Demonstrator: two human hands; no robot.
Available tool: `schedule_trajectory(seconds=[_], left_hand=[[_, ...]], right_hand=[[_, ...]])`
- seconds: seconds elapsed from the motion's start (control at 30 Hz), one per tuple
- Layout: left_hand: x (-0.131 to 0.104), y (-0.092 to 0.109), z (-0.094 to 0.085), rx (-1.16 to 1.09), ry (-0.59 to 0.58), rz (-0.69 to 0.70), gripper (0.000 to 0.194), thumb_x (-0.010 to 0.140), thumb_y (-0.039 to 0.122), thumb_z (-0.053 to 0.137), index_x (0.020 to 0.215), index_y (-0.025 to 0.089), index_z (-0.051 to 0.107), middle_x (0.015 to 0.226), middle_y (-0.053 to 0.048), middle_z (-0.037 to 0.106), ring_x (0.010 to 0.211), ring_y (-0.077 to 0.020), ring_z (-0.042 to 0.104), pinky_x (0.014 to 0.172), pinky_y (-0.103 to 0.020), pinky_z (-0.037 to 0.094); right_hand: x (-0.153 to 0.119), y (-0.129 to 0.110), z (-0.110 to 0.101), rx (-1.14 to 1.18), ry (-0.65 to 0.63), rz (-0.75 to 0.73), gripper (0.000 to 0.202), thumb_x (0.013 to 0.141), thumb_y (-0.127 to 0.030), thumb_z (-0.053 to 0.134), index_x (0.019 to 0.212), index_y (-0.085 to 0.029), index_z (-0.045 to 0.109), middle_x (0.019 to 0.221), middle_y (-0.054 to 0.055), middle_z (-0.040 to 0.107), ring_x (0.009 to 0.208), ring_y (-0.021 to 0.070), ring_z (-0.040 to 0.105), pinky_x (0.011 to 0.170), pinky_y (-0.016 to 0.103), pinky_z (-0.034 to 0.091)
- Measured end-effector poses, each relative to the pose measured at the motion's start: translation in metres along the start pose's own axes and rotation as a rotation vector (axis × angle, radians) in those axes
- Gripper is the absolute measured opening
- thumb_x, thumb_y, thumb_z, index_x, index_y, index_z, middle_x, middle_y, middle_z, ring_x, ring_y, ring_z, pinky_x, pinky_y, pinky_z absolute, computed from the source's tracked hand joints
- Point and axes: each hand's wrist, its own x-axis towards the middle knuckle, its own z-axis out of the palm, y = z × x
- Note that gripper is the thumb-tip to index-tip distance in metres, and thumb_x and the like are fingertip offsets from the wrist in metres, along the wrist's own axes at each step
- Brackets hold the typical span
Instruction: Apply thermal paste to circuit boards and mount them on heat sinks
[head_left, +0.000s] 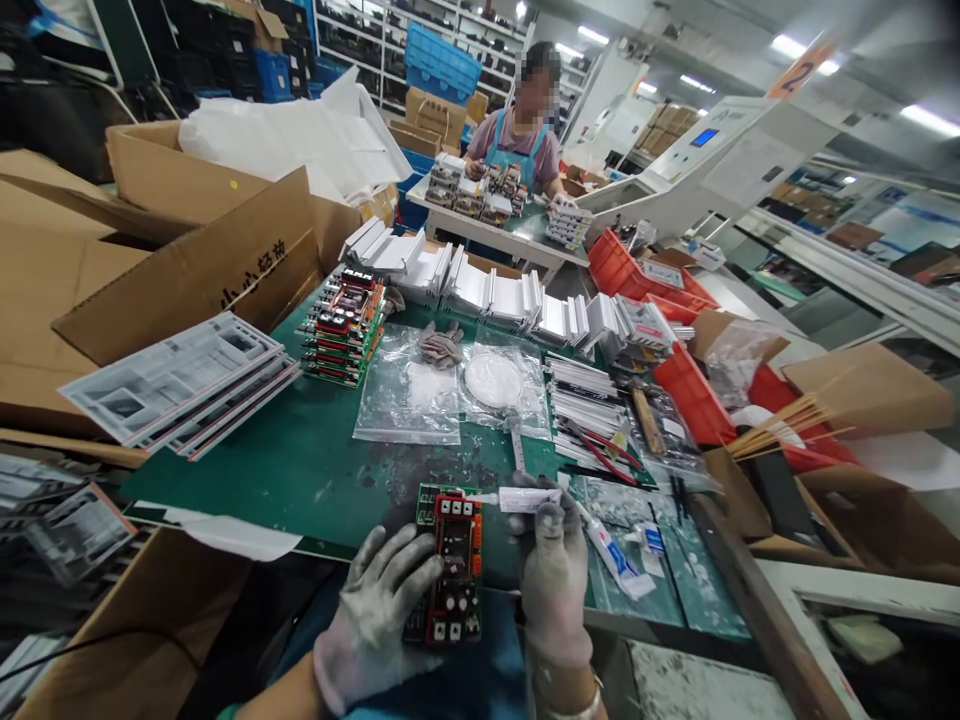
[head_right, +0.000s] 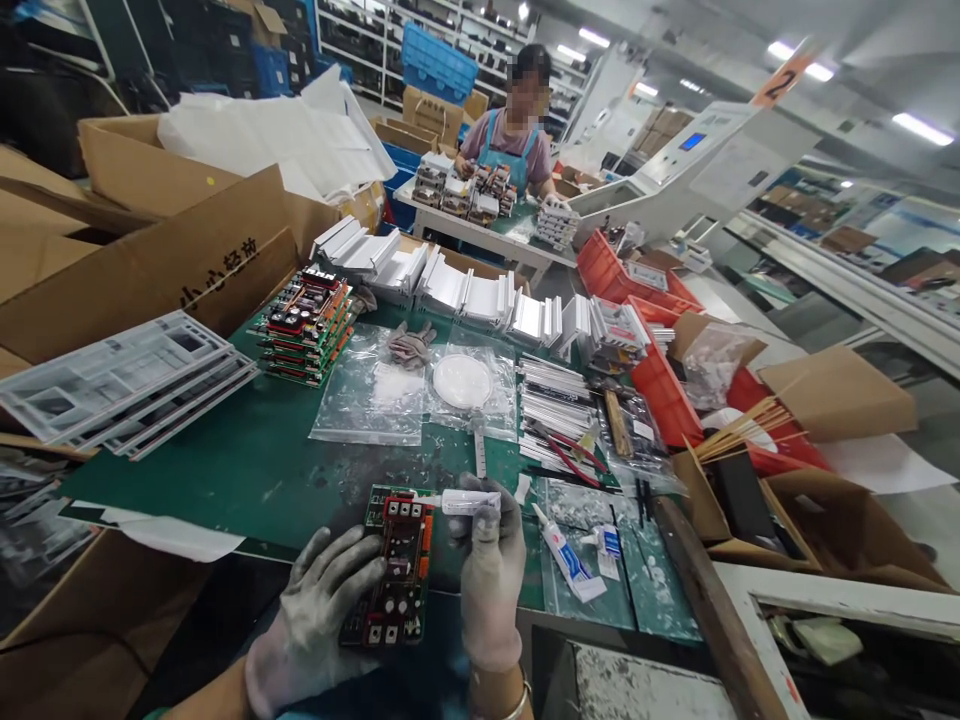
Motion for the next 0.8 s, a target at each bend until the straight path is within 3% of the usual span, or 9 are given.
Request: schedule_trajectory(seconds=[0.1,0.23,0.47,0.63,0.8], left_hand=[[-0.002,0.001,0.008,-0.034,0.079,-0.012,0.05,0.083,0.057,0.063,0.118,0.02,0.062,0.114,-0.008,0.071,0.121,-0.0239,0.058,0.123,-0.039,0.016],[-0.004,0.003,0.017,-0.103,0.163,-0.106,0.047,0.087,0.063,0.058,0.113,0.024,0.066,0.11,-0.005,0.073,0.119,-0.0216,0.059,0.122,-0.036,0.02],[-0.005,0.003,0.019,-0.111,0.165,-0.109,0.047,0.087,0.062,0.058,0.115,0.025,0.067,0.112,-0.005,0.073,0.12,-0.0214,0.059,0.122,-0.035,0.019],[-0.004,0.004,0.017,-0.122,0.167,-0.103,0.045,0.09,0.06,0.054,0.114,0.024,0.067,0.113,-0.005,0.073,0.121,-0.0214,0.058,0.122,-0.036,0.019],[-0.004,0.004,0.017,-0.122,0.154,-0.116,0.048,0.085,0.062,0.061,0.115,0.025,0.067,0.113,-0.005,0.073,0.12,-0.0216,0.059,0.122,-0.035,0.019]], right_hand=[[-0.005,-0.005,0.006,-0.129,0.005,-0.159,0.039,0.094,-0.055,0.055,0.11,-0.02,0.06,0.105,0.008,0.071,0.062,0.0121,0.06,0.057,0.025,0.05],[-0.011,-0.004,0.006,-0.239,-0.061,-0.327,0.033,0.098,-0.049,0.052,0.116,-0.022,0.058,0.108,0.009,0.072,0.078,0.0185,0.069,0.062,0.029,0.054],[-0.009,0.008,0.003,-0.446,-0.192,-0.493,0.025,0.1,-0.039,0.05,0.12,-0.025,0.059,0.11,0.007,0.073,0.086,0.0187,0.072,0.069,0.029,0.06],[-0.01,-0.001,0.009,-0.513,-0.297,-0.625,0.022,0.099,-0.029,0.051,0.119,-0.028,0.059,0.107,0.002,0.075,0.088,0.0156,0.073,0.075,0.025,0.06],[-0.006,-0.009,0.004,-0.611,-0.254,-0.694,0.019,0.099,-0.028,0.051,0.114,-0.026,0.062,0.103,0.003,0.075,0.09,0.0171,0.073,0.077,0.025,0.06]])
